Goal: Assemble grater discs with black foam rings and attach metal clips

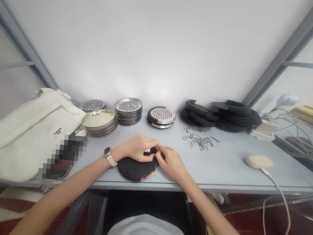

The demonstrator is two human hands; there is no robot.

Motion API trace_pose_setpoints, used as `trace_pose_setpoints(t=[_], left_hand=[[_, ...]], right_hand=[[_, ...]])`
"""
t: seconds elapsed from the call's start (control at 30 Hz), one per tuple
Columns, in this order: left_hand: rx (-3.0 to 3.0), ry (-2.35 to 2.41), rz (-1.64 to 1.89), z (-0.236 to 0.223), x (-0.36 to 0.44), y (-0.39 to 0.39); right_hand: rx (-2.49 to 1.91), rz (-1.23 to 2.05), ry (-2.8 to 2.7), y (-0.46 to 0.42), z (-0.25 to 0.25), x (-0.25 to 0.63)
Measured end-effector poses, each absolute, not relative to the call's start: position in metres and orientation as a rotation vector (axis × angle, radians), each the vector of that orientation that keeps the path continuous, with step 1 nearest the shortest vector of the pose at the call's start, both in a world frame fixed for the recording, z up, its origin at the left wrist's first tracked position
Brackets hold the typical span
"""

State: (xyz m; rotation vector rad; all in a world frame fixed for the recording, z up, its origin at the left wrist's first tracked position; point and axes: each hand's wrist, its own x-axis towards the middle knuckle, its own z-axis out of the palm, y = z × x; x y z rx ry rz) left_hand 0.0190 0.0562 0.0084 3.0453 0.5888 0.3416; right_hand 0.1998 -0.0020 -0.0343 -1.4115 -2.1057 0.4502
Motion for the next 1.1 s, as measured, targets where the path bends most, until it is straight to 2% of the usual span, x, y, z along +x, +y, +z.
trace_pose_setpoints(t=[0.23, 0.43, 0.53, 0.77, 1.1], left_hand=[[2.92, 0.571, 0.391, 0.006, 0.02, 0.057], [2.844, 0.6, 0.424, 0.005, 0.02, 0.059], [2.839, 0.595, 0.449, 0.004, 0.02, 0.059], [2.83, 0.649, 0.428, 0.007, 0.02, 0.057], [2.8, 0.924, 0.348, 0.038, -0.008, 0.036]], right_hand=[[-1.442, 0.324, -2.194, -0.001, -0.036, 0.199], [-1.438, -0.007, -2.264, -0.004, -0.036, 0.196], [-1.395, -0.064, -2.282, -0.006, -0.036, 0.196], [-1.305, 0.072, -2.199, -0.006, -0.037, 0.196], [-1.192, 0.429, -2.09, -0.007, -0.032, 0.196]])
